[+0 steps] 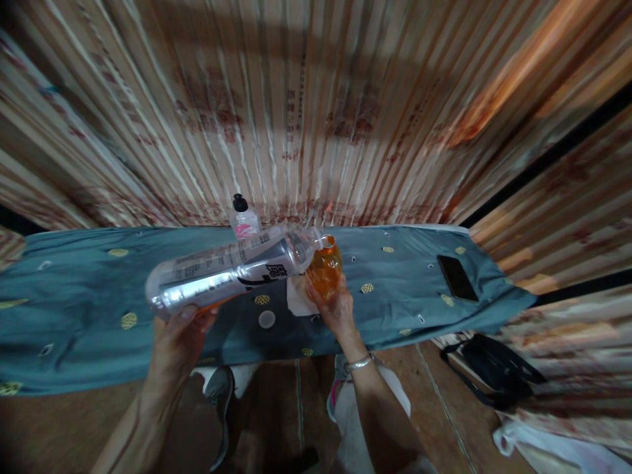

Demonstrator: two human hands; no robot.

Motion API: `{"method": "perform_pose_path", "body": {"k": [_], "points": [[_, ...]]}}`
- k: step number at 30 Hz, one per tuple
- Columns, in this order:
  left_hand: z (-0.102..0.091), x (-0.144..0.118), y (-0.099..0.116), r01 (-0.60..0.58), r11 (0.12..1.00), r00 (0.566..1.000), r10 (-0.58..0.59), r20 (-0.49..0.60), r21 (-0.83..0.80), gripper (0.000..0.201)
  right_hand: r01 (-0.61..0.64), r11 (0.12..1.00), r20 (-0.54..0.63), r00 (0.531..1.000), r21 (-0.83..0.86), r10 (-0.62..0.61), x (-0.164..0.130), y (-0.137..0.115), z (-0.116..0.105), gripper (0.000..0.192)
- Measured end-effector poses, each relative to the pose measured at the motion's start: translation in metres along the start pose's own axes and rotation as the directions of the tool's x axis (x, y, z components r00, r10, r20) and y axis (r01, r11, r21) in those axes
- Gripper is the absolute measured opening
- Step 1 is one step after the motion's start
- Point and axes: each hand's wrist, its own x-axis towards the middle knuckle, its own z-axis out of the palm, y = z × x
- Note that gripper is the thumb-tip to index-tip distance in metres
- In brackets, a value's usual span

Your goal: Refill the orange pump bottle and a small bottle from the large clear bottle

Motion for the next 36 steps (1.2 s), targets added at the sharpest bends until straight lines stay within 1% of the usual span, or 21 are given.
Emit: {"method": "perform_pose_path", "body": {"k": [5, 7, 10, 15, 19, 24, 28, 33, 36], "points": [[0.0, 0.0006, 0.0007, -0.016, 1.0, 1.0, 0.016, 0.011, -0.013, 0.042, 0.044, 0.999, -0.016, 0.999, 0.016, -0.044, 0.0, 0.0012, 0.0007, 0.072], [0.0001, 0.0005, 0.0008, -0.013, 1.0, 1.0, 0.013, 0.022, -0.001, 0.041, 0.039, 0.999, -0.013, 0.999, 0.003, -0.039, 0.0003, 0.0024, 0.0009, 0.072], [0.0009, 0.0, 0.0006, -0.003, 1.0, 1.0, 0.003, 0.01, 0.017, 0.04, 0.029, 1.0, -0.01, 1.0, -0.013, -0.029, 0.0006, 0.0032, 0.0009, 0.071], [0.0018, 0.0003, -0.0016, -0.024, 1.0, 1.0, 0.024, 0.0, -0.015, 0.043, 0.022, 1.0, -0.01, 1.0, -0.021, -0.022, 0.0003, 0.0004, 0.0004, 0.069], [0.0011, 0.0003, -0.0002, -0.008, 1.0, 1.0, 0.008, 0.004, -0.023, 0.043, 0.004, 0.999, -0.017, 1.0, -0.038, -0.004, 0.0001, -0.0015, 0.0003, 0.071], [0.0022, -0.0006, 0.0015, 0.026, 0.999, 0.999, -0.026, -0.023, -0.031, 0.041, 0.009, 0.999, -0.014, 1.0, -0.043, -0.009, 0.0002, 0.0009, 0.0004, 0.073], [0.0037, -0.0007, 0.0009, 0.016, 0.998, 0.998, -0.02, -0.062, -0.053, 0.039, 0.007, 0.999, -0.018, 1.0, -0.046, -0.008, 0.0004, 0.0024, 0.0008, 0.076], [0.0054, -0.0004, 0.0013, 0.03, 0.998, 0.997, -0.034, -0.065, -0.061, 0.038, -0.002, 0.999, -0.021, 1.0, -0.047, 0.001, 0.0006, 0.001, 0.0012, 0.085], [0.0059, 0.0003, 0.0002, 0.014, 0.997, 0.996, -0.02, -0.086, -0.075, 0.04, -0.001, 0.999, -0.019, 1.0, -0.048, 0.0, 0.0005, 0.0012, 0.0015, 0.085]]}}
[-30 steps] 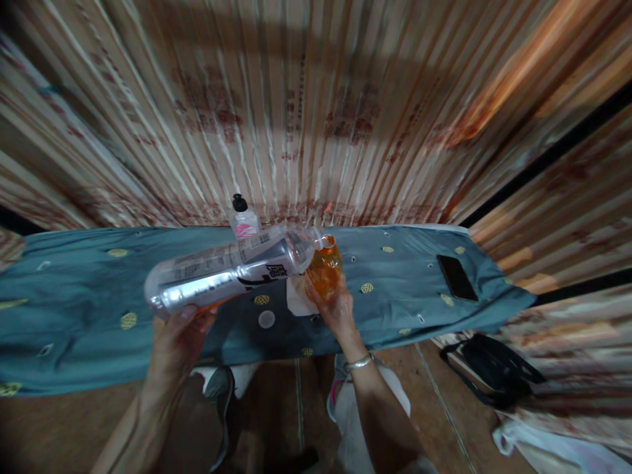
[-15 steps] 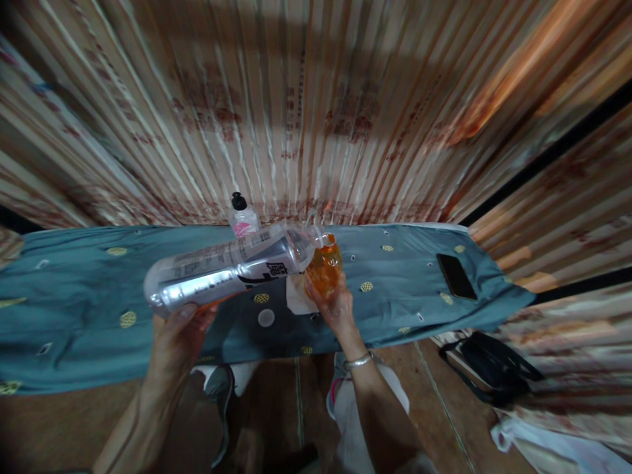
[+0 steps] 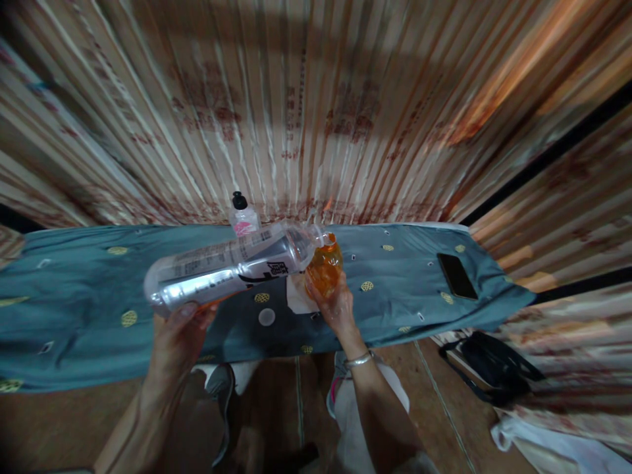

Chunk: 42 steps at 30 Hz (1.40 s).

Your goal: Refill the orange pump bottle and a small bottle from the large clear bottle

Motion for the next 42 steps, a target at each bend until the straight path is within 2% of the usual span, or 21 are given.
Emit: {"method": "perform_pose_path", "body": {"k": [5, 10, 21, 42], "points": [[0.0, 0.0004, -0.0001, -0.02, 1.0, 0.999, 0.02, 0.028, 0.008, 0.042, 0.041, 0.999, -0.021, 0.999, 0.006, -0.04, 0.0001, 0.0033, 0.0007, 0.08], [-0.0005, 0.0003, 0.0014, -0.021, 0.999, 0.999, 0.019, 0.037, 0.039, 0.044, 0.008, 1.0, 0.014, 1.0, -0.004, -0.008, 0.0013, 0.0029, -0.0012, 0.082], [-0.0007, -0.0002, 0.0021, 0.003, 0.999, 1.0, -0.004, 0.02, 0.043, 0.042, -0.003, 1.0, 0.019, 1.0, 0.007, 0.002, 0.0006, 0.0003, -0.0017, 0.075], [0.004, -0.0019, 0.0074, 0.06, 0.994, 0.998, -0.059, -0.003, 0.089, 0.043, 0.009, 1.0, 0.013, 1.0, 0.004, -0.01, 0.0002, 0.0013, -0.0022, 0.078]]}}
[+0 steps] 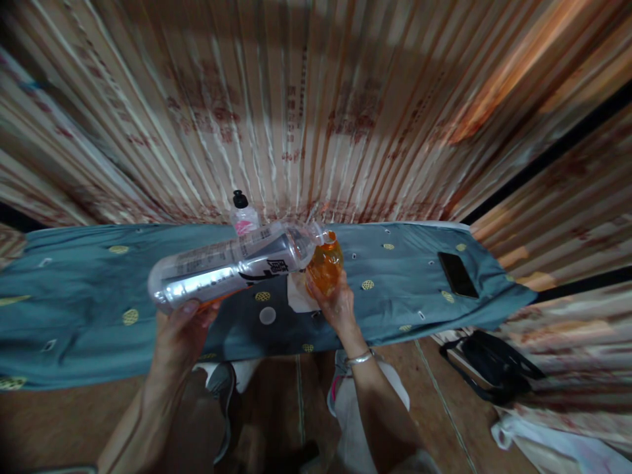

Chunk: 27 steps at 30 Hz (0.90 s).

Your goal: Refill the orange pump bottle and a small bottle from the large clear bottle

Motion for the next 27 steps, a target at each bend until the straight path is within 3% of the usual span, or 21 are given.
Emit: {"method": "perform_pose_path", "body": {"k": [7, 27], "points": [[-0.0061, 0.0031, -0.0065, -0.044, 0.999, 0.996, 0.046, 0.074, -0.029, 0.046, -0.029, 1.0, 0.02, 0.999, 0.012, 0.029, 0.0001, -0.0038, -0.0015, 0.079], [-0.0055, 0.0024, -0.0054, -0.049, 0.998, 0.996, 0.052, 0.067, -0.048, 0.044, -0.011, 1.0, 0.018, 1.0, 0.011, 0.011, 0.0006, -0.0044, -0.0028, 0.082]]}}
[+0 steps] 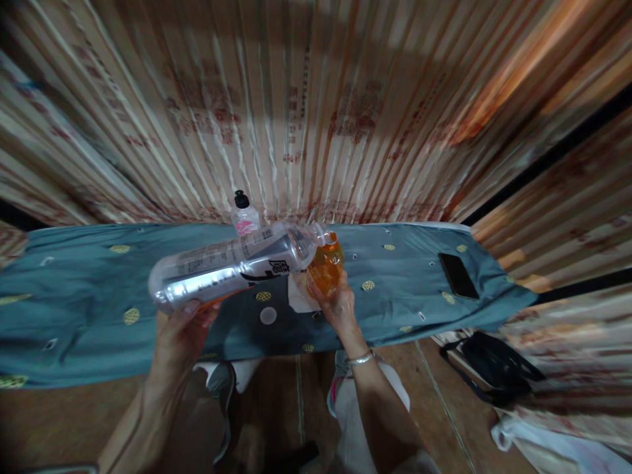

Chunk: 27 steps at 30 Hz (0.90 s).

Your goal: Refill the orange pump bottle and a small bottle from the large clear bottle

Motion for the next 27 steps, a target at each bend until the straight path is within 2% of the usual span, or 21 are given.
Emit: {"method": "perform_pose_path", "body": {"k": [10, 20, 27], "points": [[0.0, 0.002, -0.002, -0.033, 0.999, 0.999, 0.033, 0.009, -0.01, 0.042, -0.022, 1.0, -0.01, 1.0, -0.008, 0.022, 0.0, -0.002, 0.001, 0.08], [0.004, -0.001, 0.003, -0.025, 1.0, 1.0, 0.025, -0.007, 0.015, 0.042, -0.003, 1.0, -0.011, 1.0, 0.003, 0.003, 0.001, 0.003, 0.002, 0.092], [0.001, 0.001, -0.001, -0.035, 0.999, 0.999, 0.035, -0.005, 0.007, 0.046, 0.02, 1.0, -0.016, 1.0, -0.016, -0.02, 0.001, 0.009, 0.003, 0.085]]}}
